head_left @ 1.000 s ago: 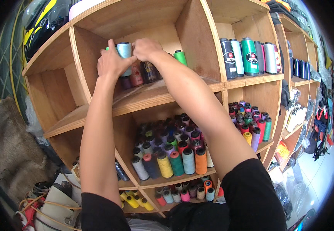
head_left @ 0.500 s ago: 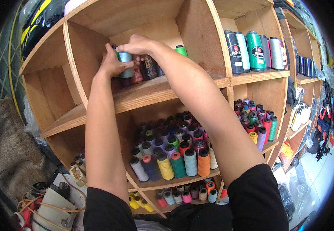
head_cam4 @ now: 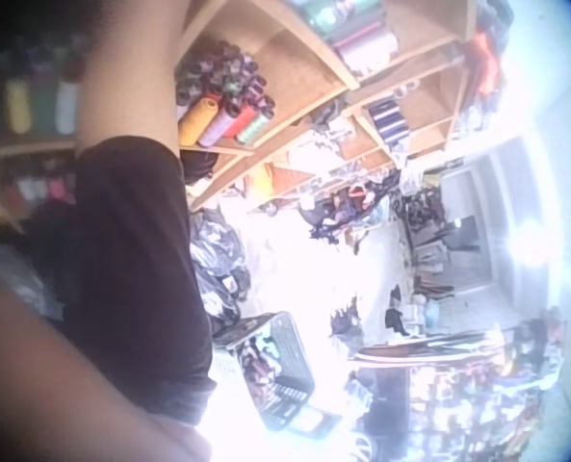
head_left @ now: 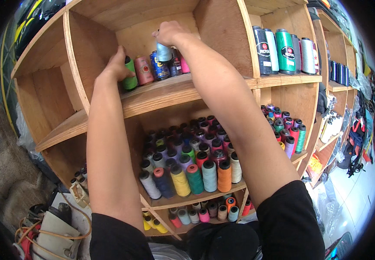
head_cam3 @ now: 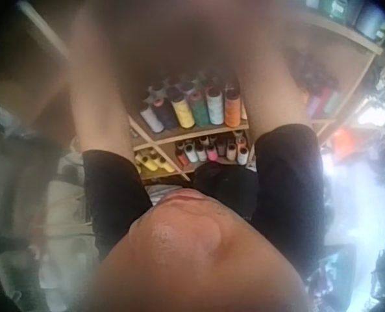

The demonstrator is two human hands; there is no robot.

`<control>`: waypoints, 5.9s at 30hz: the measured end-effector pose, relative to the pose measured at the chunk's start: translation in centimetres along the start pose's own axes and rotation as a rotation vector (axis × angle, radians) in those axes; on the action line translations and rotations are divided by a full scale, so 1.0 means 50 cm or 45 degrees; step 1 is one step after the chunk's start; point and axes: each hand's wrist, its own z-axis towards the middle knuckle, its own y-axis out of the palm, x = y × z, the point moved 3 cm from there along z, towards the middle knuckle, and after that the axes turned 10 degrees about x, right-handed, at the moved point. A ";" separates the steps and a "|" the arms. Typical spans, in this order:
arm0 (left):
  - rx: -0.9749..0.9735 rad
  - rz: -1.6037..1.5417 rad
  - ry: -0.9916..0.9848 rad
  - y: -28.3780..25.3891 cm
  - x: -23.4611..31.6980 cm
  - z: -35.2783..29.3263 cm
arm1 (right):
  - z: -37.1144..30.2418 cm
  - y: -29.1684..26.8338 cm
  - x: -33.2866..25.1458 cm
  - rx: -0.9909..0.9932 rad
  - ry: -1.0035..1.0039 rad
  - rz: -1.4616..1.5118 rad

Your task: The person sits on the floor and transfers spools of thread from a green basket to a wooden shelf. They pick up spools one at a time or in small groups, place them on the shelf, and occasionally adjust their positions. The task continues until the basket is emptied and the shelf is filled.

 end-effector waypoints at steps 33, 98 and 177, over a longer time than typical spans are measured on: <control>-0.131 0.629 0.176 -0.026 0.063 -0.042 | 0.022 0.039 -0.010 -0.002 -0.027 -0.073; 0.278 -0.081 -0.144 -0.034 0.068 -0.042 | 0.037 0.179 0.002 -0.021 -0.342 0.038; -0.686 0.355 -0.235 -0.001 0.038 -0.061 | -0.042 0.184 -0.054 -0.637 -0.008 0.015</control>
